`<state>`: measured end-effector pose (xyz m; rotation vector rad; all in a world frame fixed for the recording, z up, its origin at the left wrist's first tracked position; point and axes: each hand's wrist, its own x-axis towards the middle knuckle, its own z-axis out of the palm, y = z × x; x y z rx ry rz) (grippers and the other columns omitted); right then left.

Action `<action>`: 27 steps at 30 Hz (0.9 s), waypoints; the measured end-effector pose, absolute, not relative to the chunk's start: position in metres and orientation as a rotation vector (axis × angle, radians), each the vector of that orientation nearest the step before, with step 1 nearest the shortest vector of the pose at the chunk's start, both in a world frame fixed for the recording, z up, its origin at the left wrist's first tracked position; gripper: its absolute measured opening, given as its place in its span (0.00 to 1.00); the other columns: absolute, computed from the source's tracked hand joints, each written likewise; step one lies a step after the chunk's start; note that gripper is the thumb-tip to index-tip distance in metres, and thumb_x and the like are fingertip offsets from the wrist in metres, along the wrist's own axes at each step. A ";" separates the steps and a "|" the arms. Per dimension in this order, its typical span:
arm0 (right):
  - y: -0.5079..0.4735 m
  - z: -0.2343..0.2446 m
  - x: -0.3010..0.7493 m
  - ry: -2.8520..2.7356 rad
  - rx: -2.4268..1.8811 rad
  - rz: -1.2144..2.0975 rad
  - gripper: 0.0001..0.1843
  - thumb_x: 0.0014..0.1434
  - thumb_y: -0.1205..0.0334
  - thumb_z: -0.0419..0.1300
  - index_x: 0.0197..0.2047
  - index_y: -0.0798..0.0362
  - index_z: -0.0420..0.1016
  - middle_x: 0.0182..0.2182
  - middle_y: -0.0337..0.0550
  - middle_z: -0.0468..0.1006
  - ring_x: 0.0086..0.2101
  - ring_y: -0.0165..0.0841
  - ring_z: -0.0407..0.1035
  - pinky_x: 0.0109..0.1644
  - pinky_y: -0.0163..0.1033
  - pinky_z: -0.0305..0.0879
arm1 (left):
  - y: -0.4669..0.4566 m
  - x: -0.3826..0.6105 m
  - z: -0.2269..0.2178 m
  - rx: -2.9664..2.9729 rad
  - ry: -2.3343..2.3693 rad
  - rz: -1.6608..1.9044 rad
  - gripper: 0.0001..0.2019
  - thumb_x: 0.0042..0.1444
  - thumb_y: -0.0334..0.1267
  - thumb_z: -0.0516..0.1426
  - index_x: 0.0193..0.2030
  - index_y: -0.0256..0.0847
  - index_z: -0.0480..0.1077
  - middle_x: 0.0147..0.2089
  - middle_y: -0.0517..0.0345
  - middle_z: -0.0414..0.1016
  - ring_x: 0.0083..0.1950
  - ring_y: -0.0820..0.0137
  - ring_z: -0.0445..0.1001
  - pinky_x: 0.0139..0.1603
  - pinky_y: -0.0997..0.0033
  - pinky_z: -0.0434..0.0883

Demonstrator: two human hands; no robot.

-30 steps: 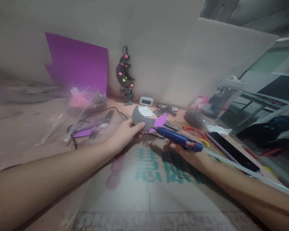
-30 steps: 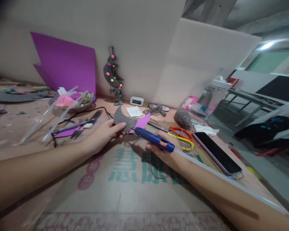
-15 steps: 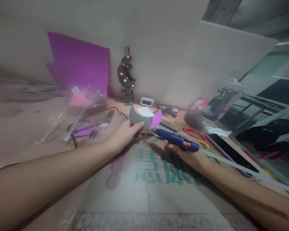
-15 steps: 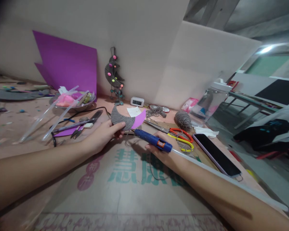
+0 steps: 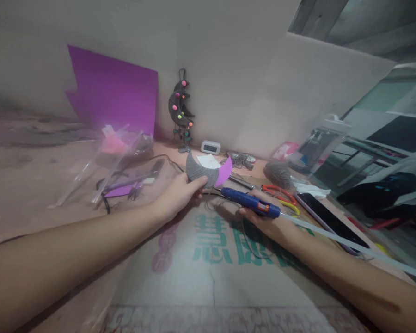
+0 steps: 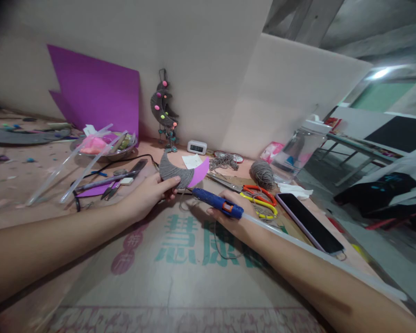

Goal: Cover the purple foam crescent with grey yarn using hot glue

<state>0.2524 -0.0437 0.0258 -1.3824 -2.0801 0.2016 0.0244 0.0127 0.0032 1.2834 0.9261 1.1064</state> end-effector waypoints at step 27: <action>-0.046 0.030 0.251 -2.039 -1.561 0.240 0.13 0.54 0.48 0.56 0.28 0.49 0.66 0.24 0.42 0.70 0.26 0.36 0.65 0.29 0.43 0.62 | 0.012 0.025 0.004 1.312 0.909 1.098 0.13 0.53 0.45 0.59 0.29 0.37 0.65 0.24 0.62 0.68 0.24 0.76 0.65 0.25 0.77 0.64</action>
